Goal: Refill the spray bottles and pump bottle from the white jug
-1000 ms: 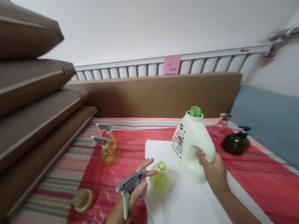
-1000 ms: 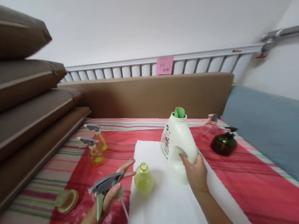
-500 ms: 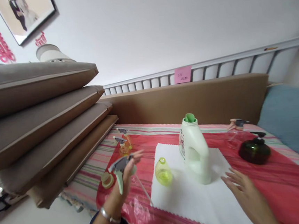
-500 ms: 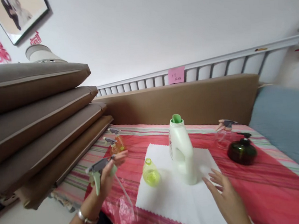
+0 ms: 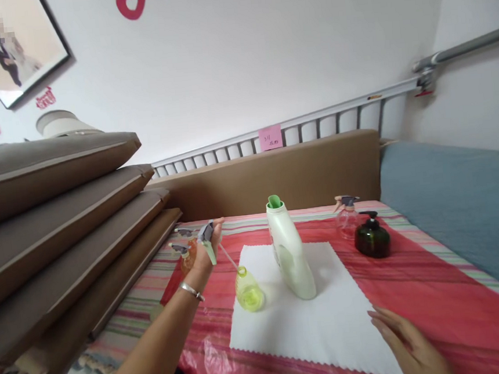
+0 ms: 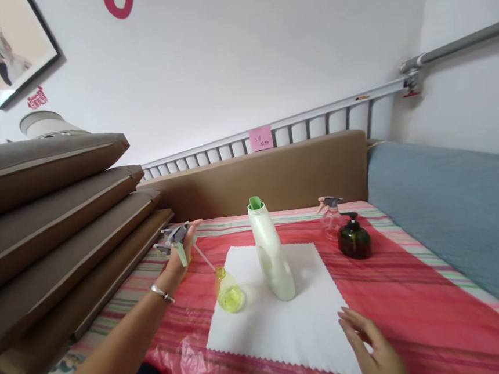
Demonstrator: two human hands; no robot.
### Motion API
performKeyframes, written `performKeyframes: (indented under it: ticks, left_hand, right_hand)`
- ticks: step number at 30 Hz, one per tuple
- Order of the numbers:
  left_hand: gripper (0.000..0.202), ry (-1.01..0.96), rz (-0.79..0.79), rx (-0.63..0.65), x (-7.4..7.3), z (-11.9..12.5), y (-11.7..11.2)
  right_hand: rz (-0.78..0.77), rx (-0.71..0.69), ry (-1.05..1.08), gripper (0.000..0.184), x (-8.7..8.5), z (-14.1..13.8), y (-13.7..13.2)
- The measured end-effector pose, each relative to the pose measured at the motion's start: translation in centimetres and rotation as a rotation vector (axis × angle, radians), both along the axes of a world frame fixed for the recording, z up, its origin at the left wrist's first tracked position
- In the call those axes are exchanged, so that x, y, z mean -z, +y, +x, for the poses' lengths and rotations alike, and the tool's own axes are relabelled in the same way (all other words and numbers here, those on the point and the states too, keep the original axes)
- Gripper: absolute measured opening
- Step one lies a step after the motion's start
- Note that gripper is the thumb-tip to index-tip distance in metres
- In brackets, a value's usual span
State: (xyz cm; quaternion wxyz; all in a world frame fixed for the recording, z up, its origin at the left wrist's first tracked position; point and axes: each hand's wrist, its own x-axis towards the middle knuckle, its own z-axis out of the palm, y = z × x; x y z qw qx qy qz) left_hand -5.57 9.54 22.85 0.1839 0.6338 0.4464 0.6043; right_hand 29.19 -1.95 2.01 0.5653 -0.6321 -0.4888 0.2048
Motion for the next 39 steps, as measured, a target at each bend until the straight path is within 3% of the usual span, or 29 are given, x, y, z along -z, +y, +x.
performKeyframes:
  ticks: [11,14,18,21,24,28,33,39]
  left_hand:
    - [0.036,0.091,-0.045,0.045,1.5,1.7,1.0]
    - [0.036,0.102,-0.064,0.058,3.4,1.8,1.4]
    - [0.039,0.094,-0.12,0.072,7.3,2.1,1.3]
    - [0.039,0.082,-0.18,0.092,10.2,2.5,0.9]
    - [0.039,0.062,-0.233,0.108,12.0,2.8,0.7]
    - [0.041,0.044,-0.286,0.11,12.6,2.7,1.3]
    - [0.043,0.062,-0.352,0.106,13.0,2.2,2.0]
    - [0.028,0.064,-0.389,0.134,13.5,2.7,1.7]
  right_hand:
    - [-0.051,-0.067,0.083,0.039,1.1,0.3,0.1]
    - [-0.072,-0.097,0.132,0.041,1.5,0.2,0.0]
    - [-0.109,-0.126,0.195,0.042,1.7,0.0,-0.3]
    - [-0.117,-0.125,0.208,0.042,1.3,-0.6,-0.4]
    - [-0.112,-0.135,0.218,0.042,0.6,-1.4,-0.4]
    - [-0.141,-0.166,0.223,0.042,0.8,-1.9,-0.2]
    - [-0.186,-0.251,0.203,0.041,2.7,-1.7,0.0]
    - [-0.19,-0.275,0.158,0.038,3.2,-2.0,-0.1]
